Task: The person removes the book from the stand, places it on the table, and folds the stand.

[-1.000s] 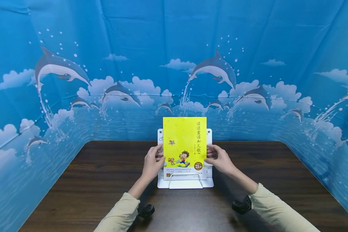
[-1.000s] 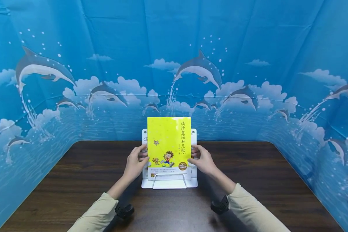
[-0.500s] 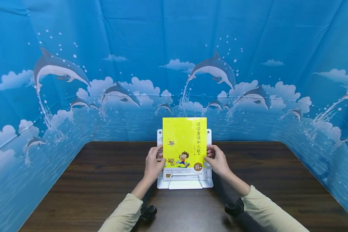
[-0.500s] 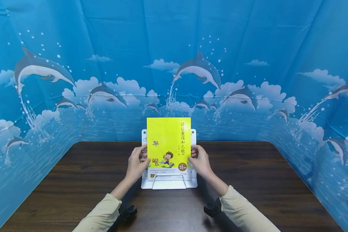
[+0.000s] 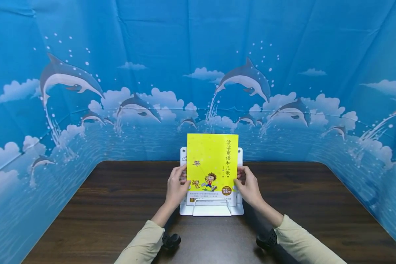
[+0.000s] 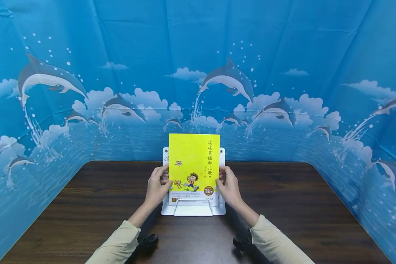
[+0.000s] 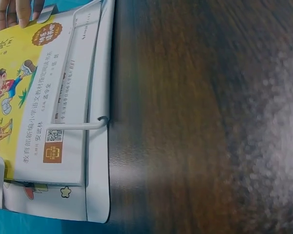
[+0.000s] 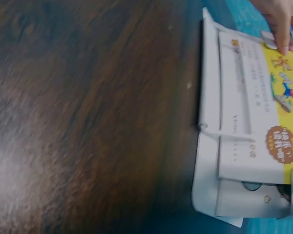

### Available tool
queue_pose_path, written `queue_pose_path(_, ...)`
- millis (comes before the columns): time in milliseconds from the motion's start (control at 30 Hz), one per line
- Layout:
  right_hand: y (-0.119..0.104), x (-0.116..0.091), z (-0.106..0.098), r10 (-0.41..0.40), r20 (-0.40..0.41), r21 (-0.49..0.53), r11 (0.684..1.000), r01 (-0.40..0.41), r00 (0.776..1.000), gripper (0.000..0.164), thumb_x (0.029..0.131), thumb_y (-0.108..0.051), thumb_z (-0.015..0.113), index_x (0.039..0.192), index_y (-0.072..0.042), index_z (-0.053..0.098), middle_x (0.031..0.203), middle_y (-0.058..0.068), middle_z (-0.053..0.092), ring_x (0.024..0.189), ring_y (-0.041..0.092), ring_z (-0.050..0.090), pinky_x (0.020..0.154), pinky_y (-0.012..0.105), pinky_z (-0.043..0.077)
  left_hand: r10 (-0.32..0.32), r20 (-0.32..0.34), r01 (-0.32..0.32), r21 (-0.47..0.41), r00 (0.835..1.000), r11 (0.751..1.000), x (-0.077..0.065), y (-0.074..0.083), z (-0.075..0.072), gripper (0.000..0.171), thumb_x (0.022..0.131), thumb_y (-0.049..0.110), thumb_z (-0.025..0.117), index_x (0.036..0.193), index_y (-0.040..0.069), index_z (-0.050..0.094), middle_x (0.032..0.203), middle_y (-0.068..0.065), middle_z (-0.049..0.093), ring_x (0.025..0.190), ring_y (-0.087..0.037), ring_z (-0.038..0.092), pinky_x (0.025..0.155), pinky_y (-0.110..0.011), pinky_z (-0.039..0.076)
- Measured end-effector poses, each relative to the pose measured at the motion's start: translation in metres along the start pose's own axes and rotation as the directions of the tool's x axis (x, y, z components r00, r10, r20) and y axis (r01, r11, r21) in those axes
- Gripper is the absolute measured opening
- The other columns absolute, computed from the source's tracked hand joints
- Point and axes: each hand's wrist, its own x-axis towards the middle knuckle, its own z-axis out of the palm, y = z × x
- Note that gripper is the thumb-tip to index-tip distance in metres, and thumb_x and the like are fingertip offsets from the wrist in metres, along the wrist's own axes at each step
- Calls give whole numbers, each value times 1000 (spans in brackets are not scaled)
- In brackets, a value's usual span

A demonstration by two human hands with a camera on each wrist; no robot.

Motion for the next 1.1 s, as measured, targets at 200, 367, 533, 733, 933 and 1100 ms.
queue_pose_path(200, 3, -2, 2, -132, -17, -52, 990, 131, 991, 44, 78, 13, 58, 118, 2, 45, 98, 10, 53, 80, 18, 50, 64, 29, 47, 3, -17, -4, -46, 1000, 999, 2, 3, -2, 54, 72, -12, 67, 124, 0, 53, 113, -12, 52, 91, -21, 54, 71, -26, 53)
queue_pose_path(367, 2, -2, 3, -138, -16, -38, 990, 137, 990, 44, 78, 14, 57, 119, 2, 45, 98, 10, 52, 82, 19, 50, 64, 32, 47, -6, -36, 3, -75, 999, 997, 5, 4, -4, 57, 72, -15, 65, 125, 1, 53, 115, -11, 52, 90, -20, 56, 69, -23, 53)
queue_pose_path(533, 0, 1, 4, -117, -36, -37, 993, 116, 992, 45, 78, 15, 57, 119, 1, 46, 98, 10, 53, 82, 18, 51, 65, 32, 48, 7, -50, -11, -80, 999, 997, 7, 5, -4, 57, 72, -17, 63, 124, 1, 53, 115, -12, 53, 89, -20, 56, 69, -22, 53)
queue_pose_path(733, -10, 11, 2, -122, -56, -31, 992, 121, 991, 45, 78, 15, 57, 120, 0, 46, 100, 12, 53, 85, 21, 54, 66, 34, 52, 54, -98, -62, -80, 994, 995, 16, 11, -8, 57, 71, -18, 63, 124, 0, 53, 114, -13, 53, 89, -22, 57, 69, -25, 53)
queue_pose_path(933, -24, 24, -5, -191, -77, -30, 982, 189, 979, 45, 79, 14, 56, 121, 2, 46, 100, 13, 53, 85, 21, 55, 65, 34, 53, 112, -149, -124, -77, 982, 989, 26, 20, -13, 58, 74, -17, 61, 127, 2, 51, 116, -14, 52, 91, -23, 57, 71, -29, 53)
queue_pose_path(1100, -31, 31, -12, -246, -85, -43, 969, 243, 966, 45, 79, 13, 57, 122, 2, 46, 99, 12, 53, 85, 20, 56, 63, 29, 53, 167, -160, -179, -59, 973, 982, 33, 28, -16, 59, 76, -18, 59, 129, 4, 49, 118, -13, 51, 91, -22, 56, 71, -30, 53)
